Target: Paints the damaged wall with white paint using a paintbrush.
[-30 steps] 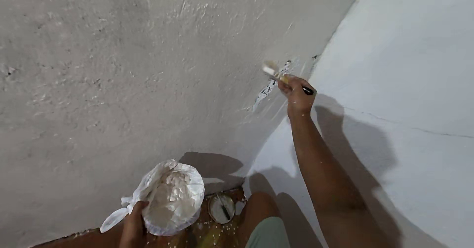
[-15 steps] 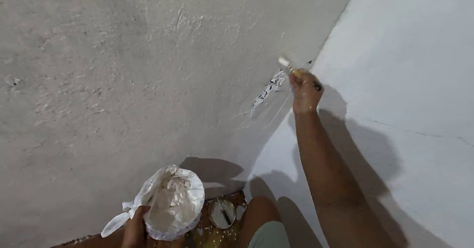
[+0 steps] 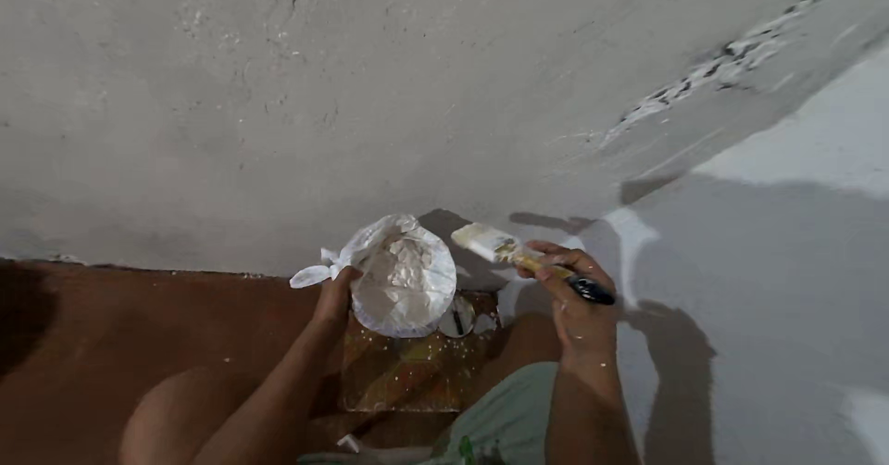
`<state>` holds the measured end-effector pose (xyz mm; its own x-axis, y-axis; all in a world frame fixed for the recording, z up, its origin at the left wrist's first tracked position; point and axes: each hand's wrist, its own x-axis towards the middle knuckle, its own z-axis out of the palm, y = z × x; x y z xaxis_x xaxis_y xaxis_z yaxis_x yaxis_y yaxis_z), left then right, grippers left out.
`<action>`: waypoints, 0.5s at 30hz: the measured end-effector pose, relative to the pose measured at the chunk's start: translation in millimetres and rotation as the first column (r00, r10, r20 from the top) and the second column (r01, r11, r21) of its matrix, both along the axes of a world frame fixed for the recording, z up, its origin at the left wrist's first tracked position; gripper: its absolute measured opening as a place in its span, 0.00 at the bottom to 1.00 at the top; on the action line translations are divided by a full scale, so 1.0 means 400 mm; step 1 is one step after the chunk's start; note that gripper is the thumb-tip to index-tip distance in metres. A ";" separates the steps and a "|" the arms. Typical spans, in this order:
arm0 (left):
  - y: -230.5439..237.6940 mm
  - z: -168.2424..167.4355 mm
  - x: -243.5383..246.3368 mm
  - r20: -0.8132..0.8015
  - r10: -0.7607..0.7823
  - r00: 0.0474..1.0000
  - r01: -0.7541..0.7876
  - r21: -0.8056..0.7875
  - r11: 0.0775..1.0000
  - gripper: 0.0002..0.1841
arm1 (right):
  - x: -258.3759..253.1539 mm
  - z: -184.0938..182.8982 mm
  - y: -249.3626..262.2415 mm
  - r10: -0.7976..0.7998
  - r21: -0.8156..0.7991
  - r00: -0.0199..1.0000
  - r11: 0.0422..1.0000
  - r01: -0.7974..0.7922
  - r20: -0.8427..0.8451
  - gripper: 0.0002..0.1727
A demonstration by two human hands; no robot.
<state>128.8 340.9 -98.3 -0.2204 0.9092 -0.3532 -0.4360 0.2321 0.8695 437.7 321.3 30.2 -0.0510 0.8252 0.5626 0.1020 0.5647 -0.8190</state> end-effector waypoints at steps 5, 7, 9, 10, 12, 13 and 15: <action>-0.001 0.001 0.013 0.002 -0.041 0.999 0.041 0.000 0.999 0.12 | -0.057 -0.037 -0.019 0.105 -0.066 0.963 0.994 -0.091 0.249 0.08; -0.001 0.000 0.019 0.009 -0.047 0.999 0.047 -0.007 0.999 0.11 | -0.084 -0.045 -0.023 0.115 -0.052 0.950 0.993 -0.104 0.290 0.10; -0.001 -0.003 0.022 0.002 -0.064 0.998 0.064 0.003 0.998 0.10 | -0.117 -0.058 -0.026 0.108 -0.031 0.947 0.994 -0.104 0.301 0.11; -0.001 -0.005 0.023 -0.003 -0.075 0.997 0.075 0.009 0.997 0.09 | -0.134 -0.067 -0.026 0.122 -0.030 0.947 0.992 -0.119 0.298 0.10; -0.002 -0.004 0.026 -0.015 -0.095 0.995 0.095 0.013 0.995 0.10 | -0.156 -0.094 -0.017 0.198 -0.028 0.933 0.980 -0.199 0.302 0.10; -0.003 -0.002 0.027 -0.020 -0.098 0.995 0.098 0.011 0.995 0.10 | -0.160 -0.110 -0.011 0.235 -0.039 0.919 0.971 -0.235 0.317 0.11; -0.003 0.002 0.027 -0.029 -0.100 0.995 0.101 0.018 0.995 0.10 | -0.149 -0.133 0.002 0.226 -0.067 0.915 0.974 -0.216 0.335 0.11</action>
<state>139.6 339.9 -97.5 -0.1372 0.9339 -0.3303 -0.3866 0.2565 0.8859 378.2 322.3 -22.9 -0.4170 0.7859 0.4567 0.2510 0.5825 -0.7731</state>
